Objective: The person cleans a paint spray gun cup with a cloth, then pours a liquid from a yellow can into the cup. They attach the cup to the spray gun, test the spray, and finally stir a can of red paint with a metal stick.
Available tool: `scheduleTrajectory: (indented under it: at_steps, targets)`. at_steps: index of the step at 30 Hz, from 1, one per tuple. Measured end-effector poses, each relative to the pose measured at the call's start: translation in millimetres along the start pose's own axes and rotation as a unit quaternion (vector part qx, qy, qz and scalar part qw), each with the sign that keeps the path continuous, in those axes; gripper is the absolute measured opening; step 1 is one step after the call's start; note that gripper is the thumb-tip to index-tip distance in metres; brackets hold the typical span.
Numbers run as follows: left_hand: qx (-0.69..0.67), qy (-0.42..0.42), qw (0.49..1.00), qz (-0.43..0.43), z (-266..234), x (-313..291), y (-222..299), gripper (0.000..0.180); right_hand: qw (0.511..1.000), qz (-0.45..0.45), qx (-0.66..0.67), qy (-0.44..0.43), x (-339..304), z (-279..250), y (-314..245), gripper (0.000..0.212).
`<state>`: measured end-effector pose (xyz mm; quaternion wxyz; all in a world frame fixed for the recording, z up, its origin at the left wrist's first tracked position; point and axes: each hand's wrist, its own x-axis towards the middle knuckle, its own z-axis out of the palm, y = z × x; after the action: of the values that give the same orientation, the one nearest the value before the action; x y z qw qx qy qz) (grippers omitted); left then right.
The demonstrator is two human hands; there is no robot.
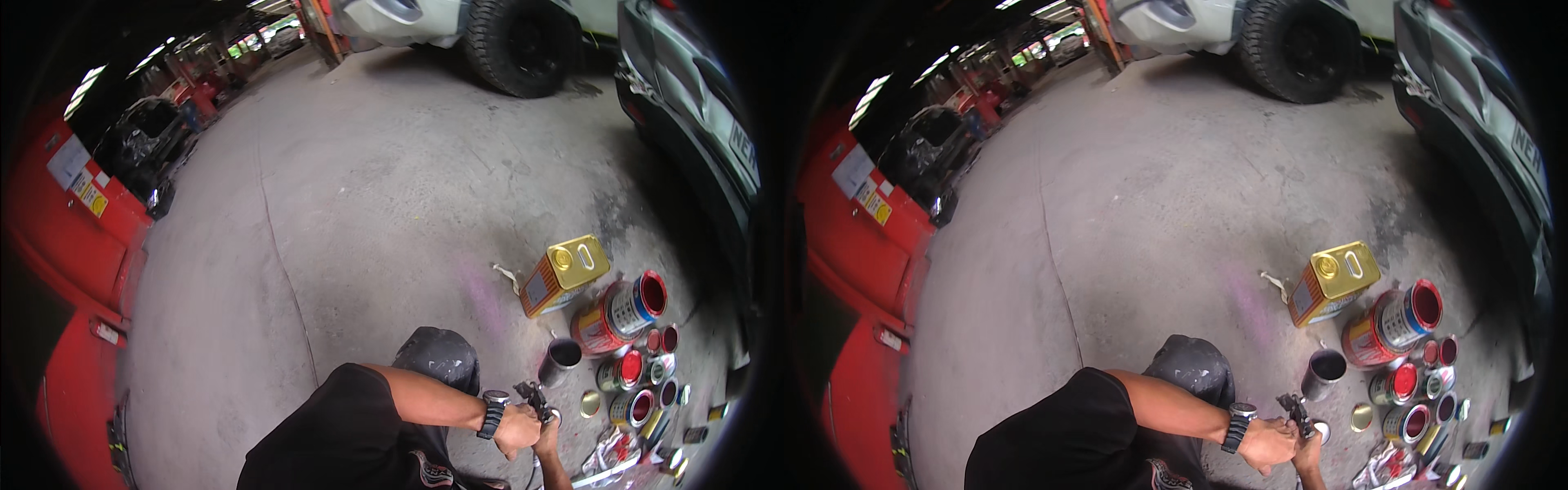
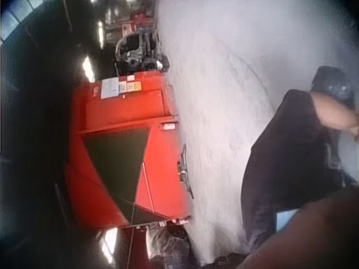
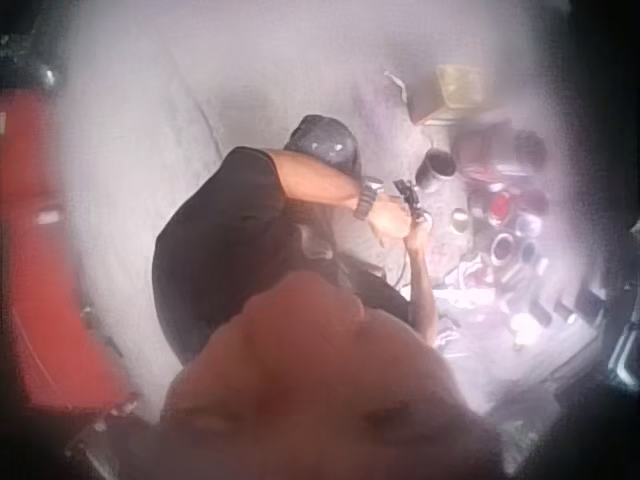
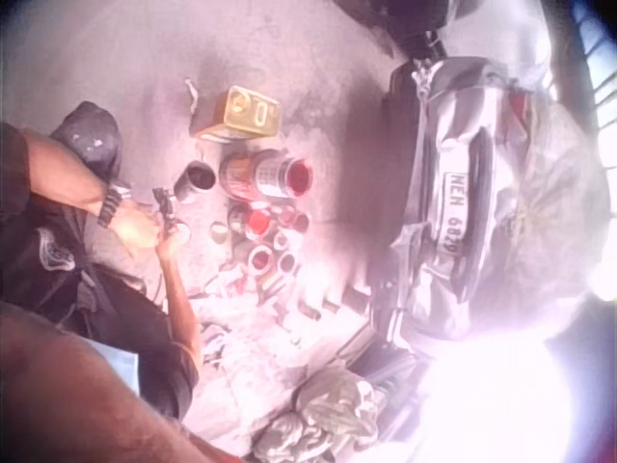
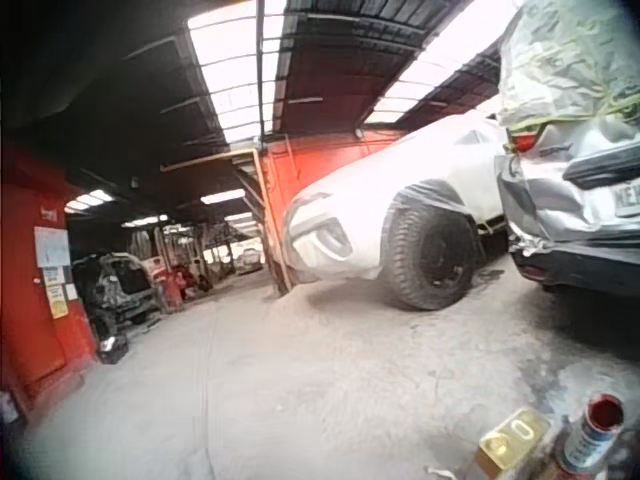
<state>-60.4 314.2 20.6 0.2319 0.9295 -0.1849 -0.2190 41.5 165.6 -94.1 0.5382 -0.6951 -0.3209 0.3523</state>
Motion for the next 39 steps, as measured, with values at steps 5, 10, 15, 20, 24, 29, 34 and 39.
scheduleTrajectory:
  at_steps: [5, 10, 15, 20, 24, 29, 34, 39]
  targets:
    - [-0.012, 0.025, 0.999, -0.030, -6, -2, -2, 0.061, 0.992, 0.103, 0.069, -0.011, 7, -5, 12, 0.026]
    - [-0.018, 0.031, 0.999, -0.004, -15, -4, 2, 0.052, 0.946, 0.225, 0.234, 0.017, 17, -11, -6, 0.028]
    - [-0.015, 0.062, 0.998, 0.007, -2, 3, -1, 0.053, 0.913, 0.249, 0.321, 0.024, 15, -5, -32, 0.022]
    - [-0.012, 0.047, 0.999, 0.008, -4, 5, 4, 0.056, 0.908, 0.232, 0.343, 0.054, 7, -2, -19, 0.022]
    - [-0.014, 0.070, 0.997, 0.010, -2, 2, 4, 0.055, 0.920, 0.229, 0.310, 0.073, 3, -1, 0, 0.022]
    - [0.000, 0.103, 0.994, 0.021, -7, -3, 8, 0.053, 0.905, 0.255, 0.338, 0.033, 1, -7, 31, 0.020]
    - [0.016, 0.110, 0.993, 0.039, -7, -2, 7, 0.054, 0.895, 0.247, 0.370, 0.017, 0, -6, 41, 0.014]
    - [0.022, 0.107, 0.994, 0.021, -4, 1, 8, 0.053, 0.914, 0.245, 0.325, 0.002, -5, -9, 21, 0.015]
